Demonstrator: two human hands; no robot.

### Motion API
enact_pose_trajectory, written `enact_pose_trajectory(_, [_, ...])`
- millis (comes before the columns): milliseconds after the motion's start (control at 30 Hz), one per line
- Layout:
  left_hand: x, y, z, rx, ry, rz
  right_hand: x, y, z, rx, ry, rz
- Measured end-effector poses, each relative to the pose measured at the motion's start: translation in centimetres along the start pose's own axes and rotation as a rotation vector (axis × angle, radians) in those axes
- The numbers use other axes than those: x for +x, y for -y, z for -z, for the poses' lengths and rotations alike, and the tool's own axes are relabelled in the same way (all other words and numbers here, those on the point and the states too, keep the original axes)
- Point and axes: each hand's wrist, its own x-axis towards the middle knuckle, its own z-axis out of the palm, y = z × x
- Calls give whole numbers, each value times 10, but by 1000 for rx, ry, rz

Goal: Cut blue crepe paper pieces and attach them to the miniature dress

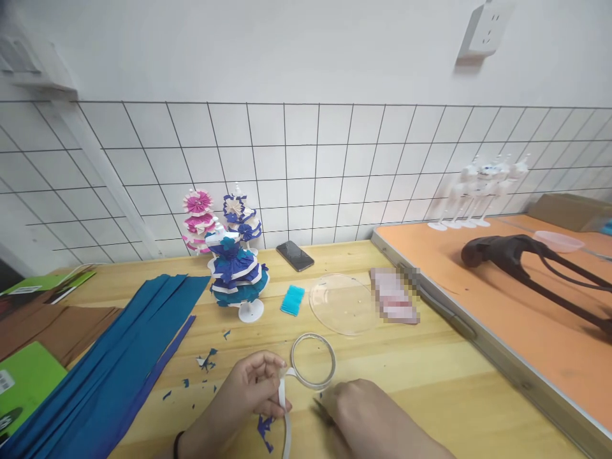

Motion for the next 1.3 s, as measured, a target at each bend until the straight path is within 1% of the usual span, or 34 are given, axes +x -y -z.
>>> enact_pose_trajectory(100, [1,2,0,4,19,-28,3,-5,9,145,166,-92])
enact_pose_trajectory(167, [0,3,1,7,31,-54,7,-9,14,302,226,-171])
enact_pose_trajectory(233, [1,5,2,10,35,-70,12,-10,15,474,243,-224])
enact_pose_trajectory(333, [2,8,3,14,36,-84,19,-7,9,602,164,-225])
enact_pose_trajectory(400, [2,9,3,13,41,-89,21,-4,2,598,125,-234])
enact_pose_trajectory(500, [2,8,3,19,42,-101,22,-1,-4,567,147,-266])
enact_pose_trajectory(633, [0,7,1,33,66,-106,21,3,-3,578,174,-237])
enact_pose_trajectory(733, [-1,9,0,36,84,-106,21,7,0,617,139,-213])
enact_pose_trajectory(900, [0,12,-2,30,128,-92,21,10,-1,600,114,-217])
enact_pose_trajectory(1300, [-2,13,-5,58,137,-103,20,8,-4,573,124,-229])
